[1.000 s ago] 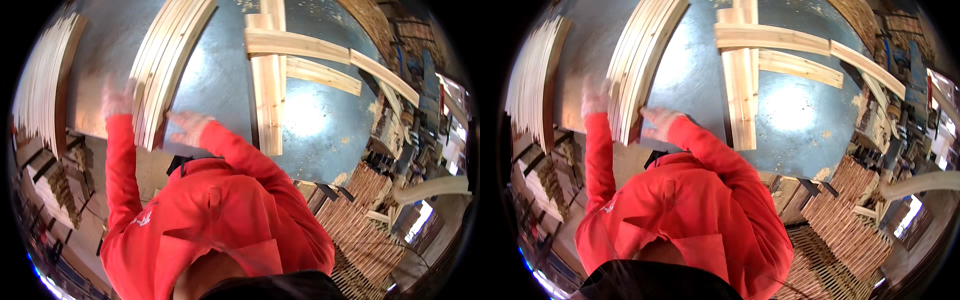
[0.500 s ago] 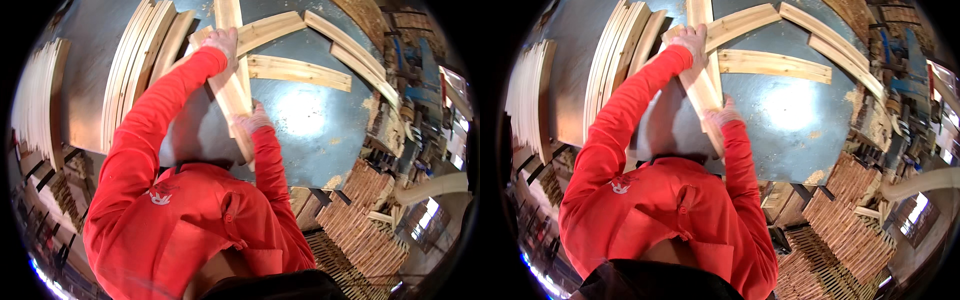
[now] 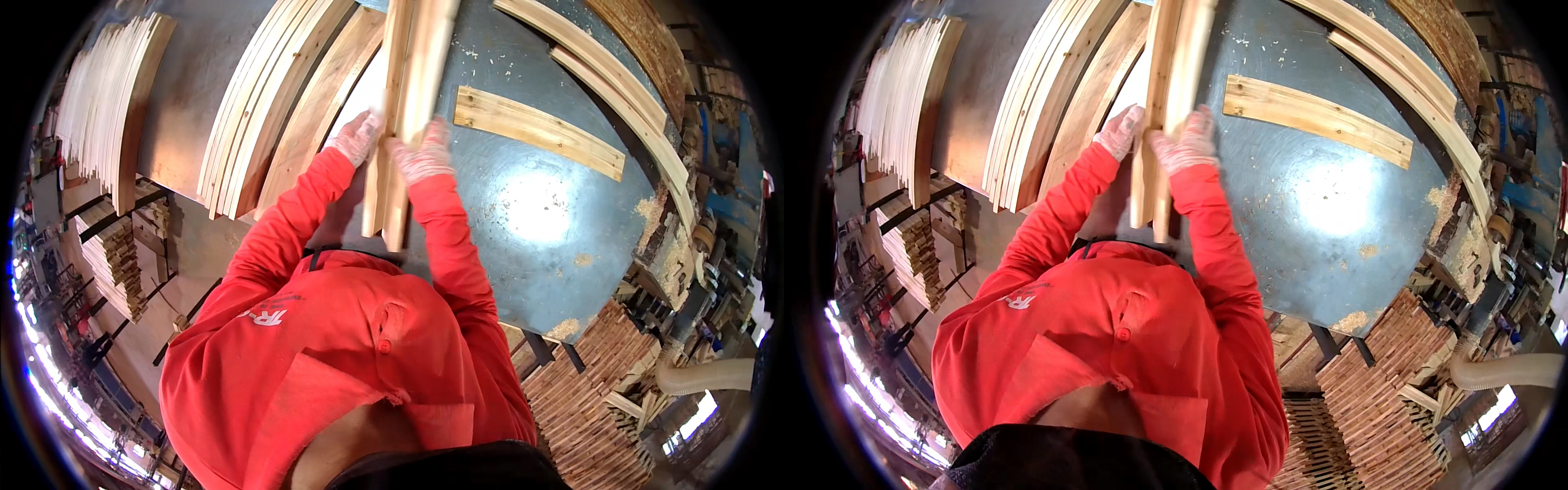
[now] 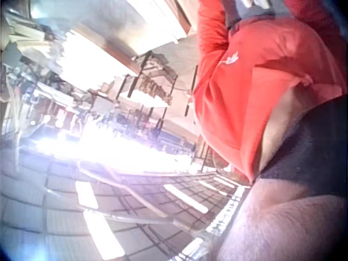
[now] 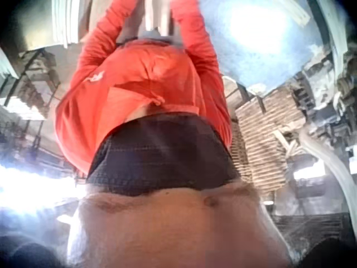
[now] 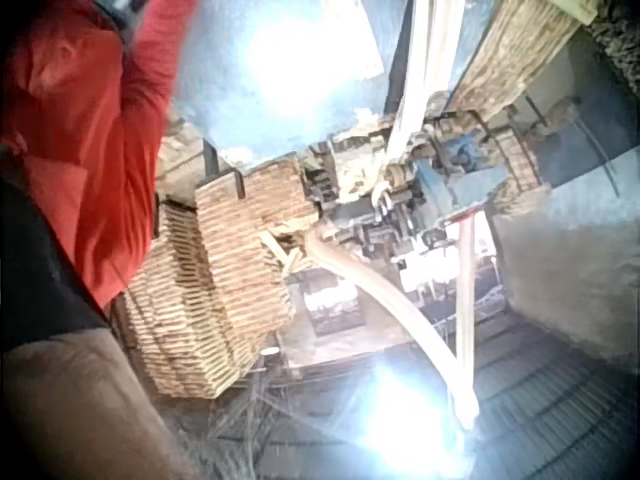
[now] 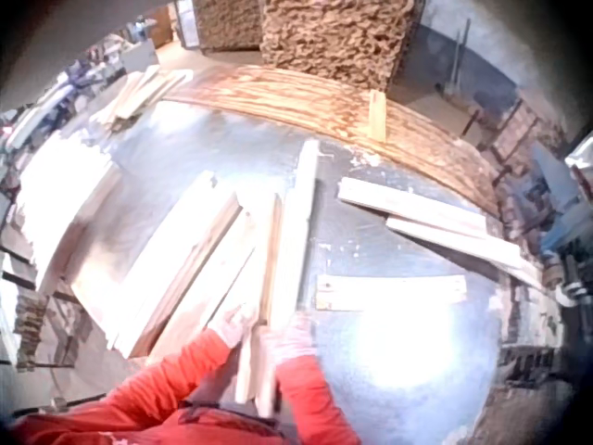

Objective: The person repeatedly picks up thin wooden planks from a metal table and stacks them into neat piles. They handle the planks one at a time or in small groups, aligning them carefully before placing them onto the growing stacks.

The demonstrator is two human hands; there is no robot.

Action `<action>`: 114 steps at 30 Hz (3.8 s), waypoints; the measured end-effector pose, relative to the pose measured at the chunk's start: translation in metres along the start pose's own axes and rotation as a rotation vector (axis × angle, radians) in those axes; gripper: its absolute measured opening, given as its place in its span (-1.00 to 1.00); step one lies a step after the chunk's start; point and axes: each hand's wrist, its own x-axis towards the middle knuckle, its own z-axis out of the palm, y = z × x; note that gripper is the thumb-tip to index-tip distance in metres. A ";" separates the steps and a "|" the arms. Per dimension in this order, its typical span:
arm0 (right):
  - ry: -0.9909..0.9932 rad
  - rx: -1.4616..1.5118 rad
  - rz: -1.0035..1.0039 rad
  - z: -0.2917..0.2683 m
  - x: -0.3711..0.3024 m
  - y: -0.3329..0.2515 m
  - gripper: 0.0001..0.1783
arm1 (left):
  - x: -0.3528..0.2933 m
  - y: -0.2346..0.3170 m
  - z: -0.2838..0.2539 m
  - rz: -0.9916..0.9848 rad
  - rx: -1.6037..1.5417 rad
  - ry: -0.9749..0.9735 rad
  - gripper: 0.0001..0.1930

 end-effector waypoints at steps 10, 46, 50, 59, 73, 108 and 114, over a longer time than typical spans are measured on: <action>-0.336 -0.459 0.066 -0.010 0.009 -0.052 0.19 | 0.005 0.027 -0.013 -0.234 -0.005 -0.131 -0.12; -0.148 -0.105 0.357 0.001 0.140 -0.053 0.40 | -0.016 0.109 -0.045 0.078 1.316 0.249 -0.10; -0.139 -0.070 0.390 -0.003 0.137 -0.054 0.35 | -0.004 0.095 -0.075 -0.260 1.486 -0.018 -0.01; -0.211 -0.102 0.346 0.068 0.146 -0.125 0.16 | 0.014 0.109 -0.240 0.041 0.893 0.622 -0.40; -0.076 -1.281 -0.188 -0.137 0.356 -0.037 0.34 | -0.018 0.216 -0.068 0.455 0.501 -0.420 -0.49; -0.367 -1.080 -0.375 -0.132 0.124 -0.009 0.43 | -0.023 0.032 0.031 -0.258 0.574 0.167 -0.23; -0.358 -1.329 -0.357 -0.208 0.261 0.060 0.13 | -0.076 0.069 -0.047 0.235 1.167 0.383 -0.18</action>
